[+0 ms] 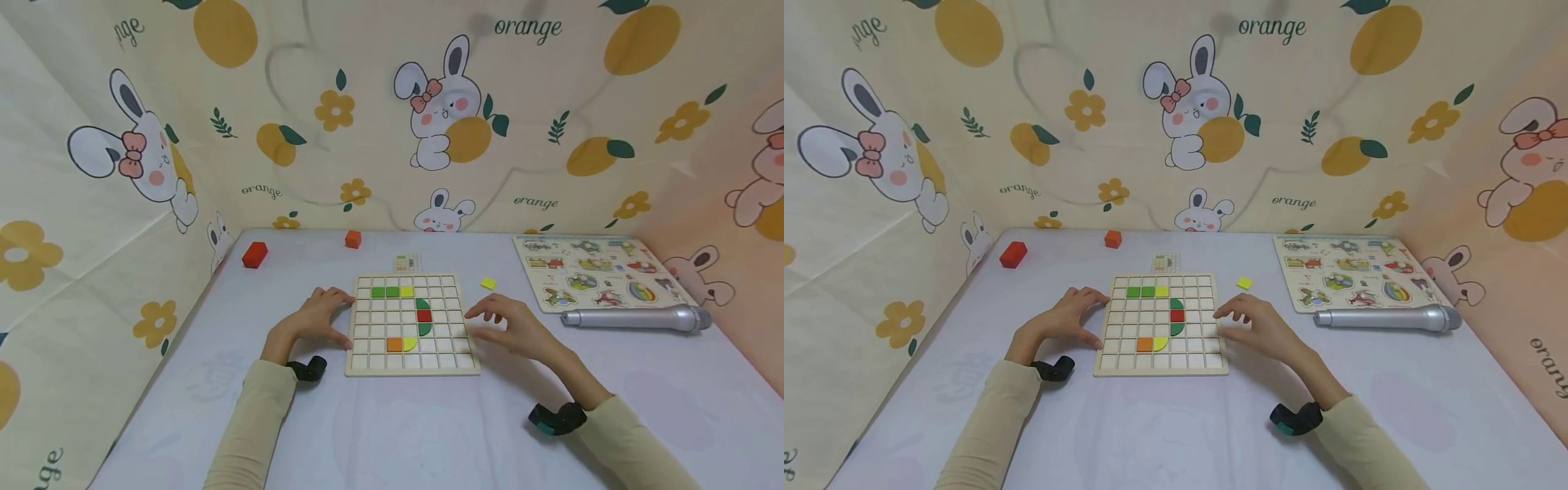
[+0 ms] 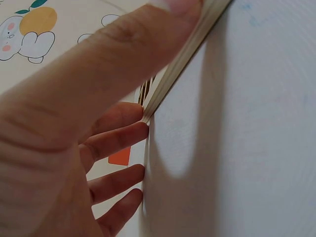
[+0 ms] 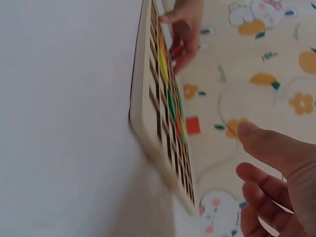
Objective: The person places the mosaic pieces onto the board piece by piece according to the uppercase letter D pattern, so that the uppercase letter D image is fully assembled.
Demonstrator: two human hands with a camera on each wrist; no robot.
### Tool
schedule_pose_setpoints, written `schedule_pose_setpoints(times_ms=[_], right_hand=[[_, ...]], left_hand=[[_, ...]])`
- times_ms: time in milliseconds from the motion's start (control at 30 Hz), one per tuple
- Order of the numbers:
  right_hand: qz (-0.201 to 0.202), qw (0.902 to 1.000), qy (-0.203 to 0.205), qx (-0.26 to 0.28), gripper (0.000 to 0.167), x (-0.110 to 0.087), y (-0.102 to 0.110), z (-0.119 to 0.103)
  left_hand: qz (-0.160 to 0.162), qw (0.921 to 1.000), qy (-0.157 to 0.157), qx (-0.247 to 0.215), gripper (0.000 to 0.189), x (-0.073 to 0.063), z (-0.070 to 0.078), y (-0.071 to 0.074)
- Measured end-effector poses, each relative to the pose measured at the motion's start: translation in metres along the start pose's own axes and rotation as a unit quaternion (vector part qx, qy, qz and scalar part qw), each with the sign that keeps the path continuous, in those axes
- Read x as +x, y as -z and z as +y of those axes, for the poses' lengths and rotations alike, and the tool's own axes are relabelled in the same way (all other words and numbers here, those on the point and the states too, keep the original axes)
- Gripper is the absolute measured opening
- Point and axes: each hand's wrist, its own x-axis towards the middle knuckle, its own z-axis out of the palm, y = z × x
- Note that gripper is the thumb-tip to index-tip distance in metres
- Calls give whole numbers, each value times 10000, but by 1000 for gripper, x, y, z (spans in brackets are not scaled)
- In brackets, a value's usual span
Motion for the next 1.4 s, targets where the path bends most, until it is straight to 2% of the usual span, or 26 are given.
schedule_pose_setpoints(times_ms=[200,300,433,600,800,1033,1233,1400], right_hand=[[-304,9994,-61,156,29,-20,15,15],[-622,9973,-340,199,31,-28,22,20],[-1133,9898,-835,221,36,-36,32,23],[-1547,9836,-924,0,35,-40,39,25],[-1621,9827,-811,-371,28,-39,36,31],[-1413,9837,-1013,-455,24,-37,31,35],[-999,9935,-535,82,26,-26,14,27],[-1286,9888,-611,438,26,-5,-11,7]], left_hand=[[12,10000,24,-3,90,-1,-1,-1],[28,10000,-21,-5,91,-2,-2,0],[23,10000,-40,21,91,-2,-2,0],[-1,10000,-7,42,91,-1,-2,0],[-7,10000,6,17,90,-2,-1,0],[-30,10000,-5,6,90,-1,-1,1],[-33,10000,-8,13,90,0,-2,0],[-30,10000,-26,1,90,1,-2,0]])
